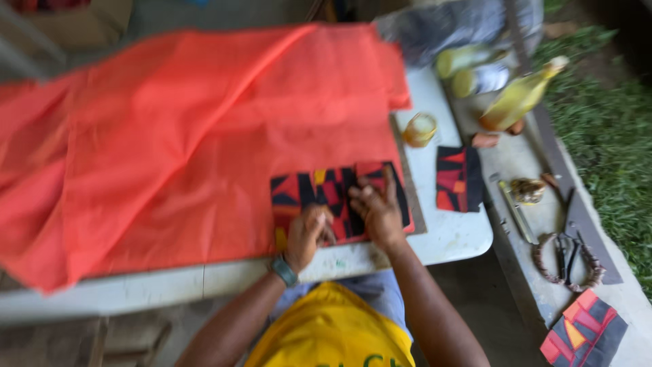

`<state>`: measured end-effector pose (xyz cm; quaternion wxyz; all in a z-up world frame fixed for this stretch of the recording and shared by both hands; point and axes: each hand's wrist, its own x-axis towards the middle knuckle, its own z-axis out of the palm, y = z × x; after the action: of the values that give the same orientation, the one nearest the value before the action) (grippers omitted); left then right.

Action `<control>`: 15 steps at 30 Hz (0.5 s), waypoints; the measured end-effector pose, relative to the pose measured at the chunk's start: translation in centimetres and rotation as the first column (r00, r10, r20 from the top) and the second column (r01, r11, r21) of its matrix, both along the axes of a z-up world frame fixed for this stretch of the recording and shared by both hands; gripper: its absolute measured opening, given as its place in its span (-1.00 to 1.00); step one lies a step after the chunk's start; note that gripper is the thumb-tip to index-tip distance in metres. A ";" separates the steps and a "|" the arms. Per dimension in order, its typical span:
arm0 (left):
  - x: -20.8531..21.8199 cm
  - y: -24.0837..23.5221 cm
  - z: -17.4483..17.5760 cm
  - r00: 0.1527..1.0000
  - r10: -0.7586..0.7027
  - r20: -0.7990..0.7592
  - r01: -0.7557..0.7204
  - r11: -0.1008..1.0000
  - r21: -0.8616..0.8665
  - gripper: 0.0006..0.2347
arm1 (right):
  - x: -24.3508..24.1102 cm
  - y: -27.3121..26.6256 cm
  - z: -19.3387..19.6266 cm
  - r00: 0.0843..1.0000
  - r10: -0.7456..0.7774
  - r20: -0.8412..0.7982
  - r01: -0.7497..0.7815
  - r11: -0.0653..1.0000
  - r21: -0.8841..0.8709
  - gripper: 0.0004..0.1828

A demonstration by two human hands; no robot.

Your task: The person arranges small patterned fabric pieces on a large red cloth laid on a table. They pick up, place, and adjust the pieces to form a pattern, occasionally moving them aside and repositioning them. The person also briefly touches a small glass jar on the table.

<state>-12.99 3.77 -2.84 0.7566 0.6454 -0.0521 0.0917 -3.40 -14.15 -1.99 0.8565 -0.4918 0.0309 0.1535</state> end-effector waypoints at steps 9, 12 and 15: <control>4.7 -0.4 0.6 0.914 -0.210 -0.347 0.193 0.978 -0.083 -0.65 | 1.7 -0.4 1.6 0.997 0.073 0.018 -0.067 0.974 -0.216 -0.05; 8.0 0.7 1.0 0.970 -0.156 -0.184 0.133 0.982 -0.133 -0.63 | 1.6 -0.6 1.8 0.998 0.064 0.029 -0.058 0.982 -0.179 -0.05; 11.4 1.5 0.3 0.914 -0.202 -0.352 0.146 0.973 -0.181 -0.65 | 1.2 -0.9 1.2 0.993 0.063 0.101 -0.047 0.987 -0.154 -0.04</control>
<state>-1.56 5.26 -2.50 0.8046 0.5848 0.0402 -0.0950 -2.18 -15.02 -0.75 0.8126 -0.5635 -0.0165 0.1480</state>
